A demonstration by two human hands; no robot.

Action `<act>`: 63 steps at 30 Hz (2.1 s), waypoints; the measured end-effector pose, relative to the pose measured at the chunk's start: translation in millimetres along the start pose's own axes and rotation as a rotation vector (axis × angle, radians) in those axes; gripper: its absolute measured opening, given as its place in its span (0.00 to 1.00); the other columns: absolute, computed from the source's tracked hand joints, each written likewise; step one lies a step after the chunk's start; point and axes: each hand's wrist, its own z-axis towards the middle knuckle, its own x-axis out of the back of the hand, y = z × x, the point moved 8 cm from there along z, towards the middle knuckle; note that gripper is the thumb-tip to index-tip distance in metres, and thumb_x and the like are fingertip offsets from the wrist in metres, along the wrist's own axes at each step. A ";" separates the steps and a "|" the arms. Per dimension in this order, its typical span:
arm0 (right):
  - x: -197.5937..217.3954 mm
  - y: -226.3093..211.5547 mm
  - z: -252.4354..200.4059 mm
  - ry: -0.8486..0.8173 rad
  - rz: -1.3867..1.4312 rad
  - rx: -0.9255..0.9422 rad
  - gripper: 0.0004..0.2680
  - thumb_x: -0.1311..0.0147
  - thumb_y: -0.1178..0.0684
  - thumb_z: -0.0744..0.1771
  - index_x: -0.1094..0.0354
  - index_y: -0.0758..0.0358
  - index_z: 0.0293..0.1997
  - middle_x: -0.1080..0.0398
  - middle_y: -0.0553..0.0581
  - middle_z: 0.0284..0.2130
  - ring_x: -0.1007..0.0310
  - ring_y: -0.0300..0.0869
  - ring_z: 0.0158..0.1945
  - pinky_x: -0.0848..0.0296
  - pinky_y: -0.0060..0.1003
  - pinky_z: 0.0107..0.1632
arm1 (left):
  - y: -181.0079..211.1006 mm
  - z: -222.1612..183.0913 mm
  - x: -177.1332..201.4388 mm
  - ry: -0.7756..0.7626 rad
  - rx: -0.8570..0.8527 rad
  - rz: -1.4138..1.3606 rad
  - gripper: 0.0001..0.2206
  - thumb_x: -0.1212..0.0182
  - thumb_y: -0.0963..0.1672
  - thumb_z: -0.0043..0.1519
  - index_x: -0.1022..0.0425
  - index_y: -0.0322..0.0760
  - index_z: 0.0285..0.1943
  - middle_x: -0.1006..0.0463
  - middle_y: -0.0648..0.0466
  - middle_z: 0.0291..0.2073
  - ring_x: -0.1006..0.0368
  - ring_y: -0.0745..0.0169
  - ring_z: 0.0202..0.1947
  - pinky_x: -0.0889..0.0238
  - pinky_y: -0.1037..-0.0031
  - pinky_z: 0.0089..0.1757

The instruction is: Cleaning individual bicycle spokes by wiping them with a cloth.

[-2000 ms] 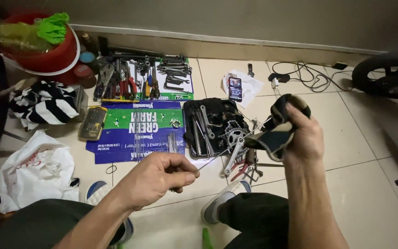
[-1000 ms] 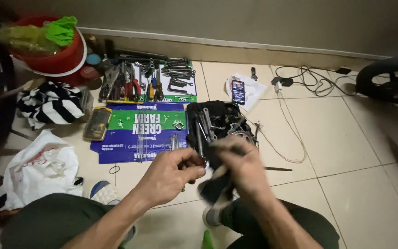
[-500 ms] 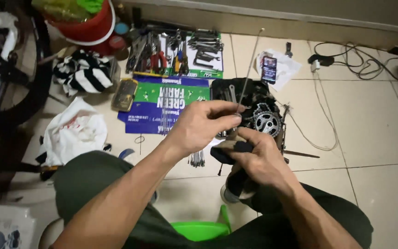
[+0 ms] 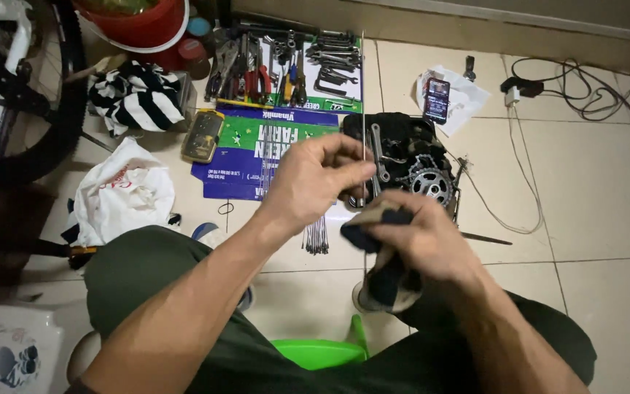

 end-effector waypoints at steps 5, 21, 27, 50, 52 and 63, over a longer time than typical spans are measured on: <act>-2.7 -11.6 -4.5 0.036 0.087 0.034 0.06 0.47 0.65 0.62 0.27 0.78 0.37 0.25 0.73 0.20 0.22 0.49 0.15 0.22 0.39 0.19 | 2.6 -7.0 8.5 0.010 0.007 -0.021 0.09 0.33 0.39 0.59 0.20 0.29 0.46 0.17 0.46 0.29 0.19 0.63 0.26 0.21 0.75 0.29; -1.6 -17.4 -15.2 0.262 -0.109 0.082 0.10 0.38 0.62 0.61 0.25 0.67 0.45 0.26 0.70 0.27 0.22 0.54 0.30 0.22 0.48 0.39 | 6.6 -1.4 28.9 0.206 -0.050 0.042 0.09 0.33 0.41 0.60 0.23 0.29 0.45 0.18 0.45 0.29 0.19 0.62 0.25 0.24 0.78 0.27; -17.5 6.4 -18.7 0.128 -0.077 -0.085 0.12 0.42 0.63 0.58 0.23 0.65 0.44 0.23 0.64 0.21 0.19 0.47 0.26 0.19 0.40 0.35 | 4.1 -2.7 35.8 0.239 -0.058 0.011 0.08 0.36 0.41 0.62 0.26 0.29 0.46 0.20 0.46 0.29 0.19 0.59 0.24 0.24 0.79 0.25; 26.9 25.1 -13.5 0.720 0.336 0.026 0.09 0.47 0.59 0.65 0.27 0.65 0.48 0.30 0.63 0.29 0.25 0.50 0.31 0.22 0.46 0.35 | 0.3 -11.4 44.3 0.493 0.015 -0.617 0.06 0.43 0.40 0.66 0.35 0.31 0.46 0.23 0.43 0.38 0.18 0.42 0.43 0.22 0.58 0.46; 16.3 16.3 -5.9 0.670 0.349 0.008 0.10 0.44 0.59 0.64 0.24 0.63 0.48 0.28 0.61 0.29 0.25 0.48 0.32 0.22 0.45 0.37 | -15.1 -13.9 29.6 0.457 0.039 -0.660 0.07 0.42 0.40 0.66 0.35 0.32 0.47 0.22 0.43 0.39 0.19 0.40 0.45 0.24 0.54 0.48; 45.1 12.8 -11.4 0.975 0.802 -0.048 0.11 0.37 0.60 0.62 0.25 0.66 0.49 0.24 0.65 0.33 0.22 0.51 0.34 0.21 0.47 0.41 | -25.3 -26.7 7.1 0.332 0.048 -0.562 0.07 0.41 0.38 0.64 0.36 0.32 0.44 0.18 0.36 0.42 0.18 0.40 0.43 0.24 0.51 0.49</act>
